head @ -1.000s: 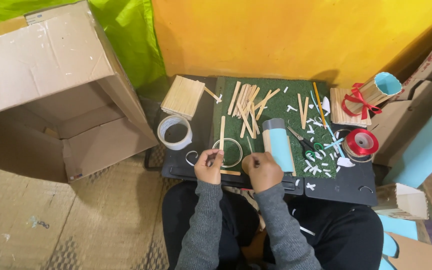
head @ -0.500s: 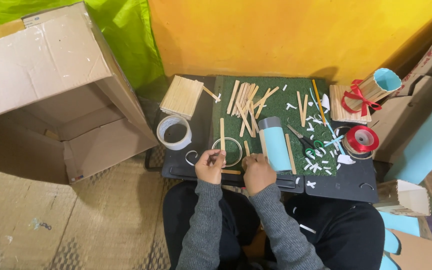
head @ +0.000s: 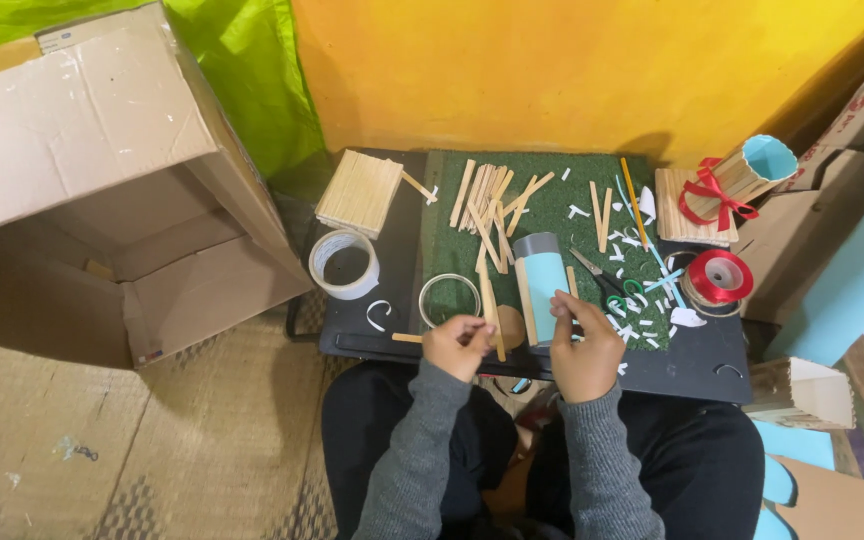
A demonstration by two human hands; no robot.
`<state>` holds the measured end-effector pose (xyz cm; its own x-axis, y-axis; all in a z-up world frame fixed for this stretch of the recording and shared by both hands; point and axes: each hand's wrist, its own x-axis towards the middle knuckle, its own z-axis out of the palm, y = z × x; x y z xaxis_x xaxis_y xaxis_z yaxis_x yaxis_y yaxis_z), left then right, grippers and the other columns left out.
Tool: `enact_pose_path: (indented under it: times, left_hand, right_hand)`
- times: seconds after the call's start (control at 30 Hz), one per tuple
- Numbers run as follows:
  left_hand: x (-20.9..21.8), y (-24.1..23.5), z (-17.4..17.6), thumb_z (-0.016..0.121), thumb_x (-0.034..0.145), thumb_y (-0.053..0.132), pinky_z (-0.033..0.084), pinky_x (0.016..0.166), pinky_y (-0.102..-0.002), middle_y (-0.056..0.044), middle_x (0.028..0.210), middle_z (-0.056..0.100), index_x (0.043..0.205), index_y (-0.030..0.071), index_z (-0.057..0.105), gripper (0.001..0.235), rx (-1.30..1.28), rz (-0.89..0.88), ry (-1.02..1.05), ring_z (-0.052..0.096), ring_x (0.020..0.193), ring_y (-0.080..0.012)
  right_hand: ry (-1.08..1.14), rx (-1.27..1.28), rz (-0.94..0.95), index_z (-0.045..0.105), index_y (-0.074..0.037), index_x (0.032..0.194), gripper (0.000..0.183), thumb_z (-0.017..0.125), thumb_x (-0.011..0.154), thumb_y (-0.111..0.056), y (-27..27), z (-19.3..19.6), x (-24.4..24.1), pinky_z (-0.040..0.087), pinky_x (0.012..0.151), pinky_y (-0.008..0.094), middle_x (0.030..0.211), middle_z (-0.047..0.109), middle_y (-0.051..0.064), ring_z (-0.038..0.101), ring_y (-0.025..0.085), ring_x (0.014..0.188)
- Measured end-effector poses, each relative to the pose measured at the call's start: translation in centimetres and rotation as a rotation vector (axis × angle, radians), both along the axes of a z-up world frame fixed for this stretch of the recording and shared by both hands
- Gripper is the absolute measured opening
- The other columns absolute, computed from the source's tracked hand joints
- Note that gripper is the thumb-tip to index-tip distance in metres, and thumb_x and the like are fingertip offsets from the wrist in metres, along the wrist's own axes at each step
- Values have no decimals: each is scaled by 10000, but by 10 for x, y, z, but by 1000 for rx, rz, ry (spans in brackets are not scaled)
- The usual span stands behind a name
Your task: Attaching wooden sticks to a cylindrical container using tape to create a decorative item.
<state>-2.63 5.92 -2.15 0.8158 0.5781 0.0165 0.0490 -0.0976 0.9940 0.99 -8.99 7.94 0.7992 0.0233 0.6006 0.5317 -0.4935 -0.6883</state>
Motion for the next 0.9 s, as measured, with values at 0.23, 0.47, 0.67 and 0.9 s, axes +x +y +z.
enact_pose_path:
  times: [0.23, 0.47, 0.67, 0.9]
  left_hand:
    - [10, -28, -33, 865, 769, 245, 604, 576, -318, -49, 690, 753, 846, 135, 751, 176, 295, -123, 162, 753, 655, -228]
    - [0, -17, -11, 843, 807, 369, 578, 546, -312, -11, 629, 722, 769, 171, 729, 232, 579, -114, 148, 736, 608, -224]
    - [-9, 47, -9, 785, 794, 505, 578, 668, -402, 42, 732, 729, 1010, 296, 762, 302, 824, 92, 69, 727, 754, -236]
    - [-16, 78, 3, 703, 857, 165, 206, 1070, -569, 111, 1163, 644, 1024, 284, 770, 216, 961, -203, 209, 455, 1248, -217]
  right_hand:
    - [98, -29, 38, 774, -17, 1115, 224, 691, 920, 55, -6, 2, -6, 639, 626, 335, 971, 772, 153, 754, 289, 884]
    - [80, -20, 43, 786, -29, 1079, 220, 732, 885, 60, -3, 4, -8, 618, 588, 324, 922, 774, 148, 750, 280, 826]
    - [42, -53, 54, 780, -23, 1084, 233, 775, 859, 40, -11, 3, -4, 603, 578, 323, 906, 768, 150, 750, 277, 826]
    - [-44, -57, 111, 803, -52, 1026, 175, 797, 855, -19, -5, 4, -10, 616, 697, 377, 947, 771, 117, 742, 303, 889]
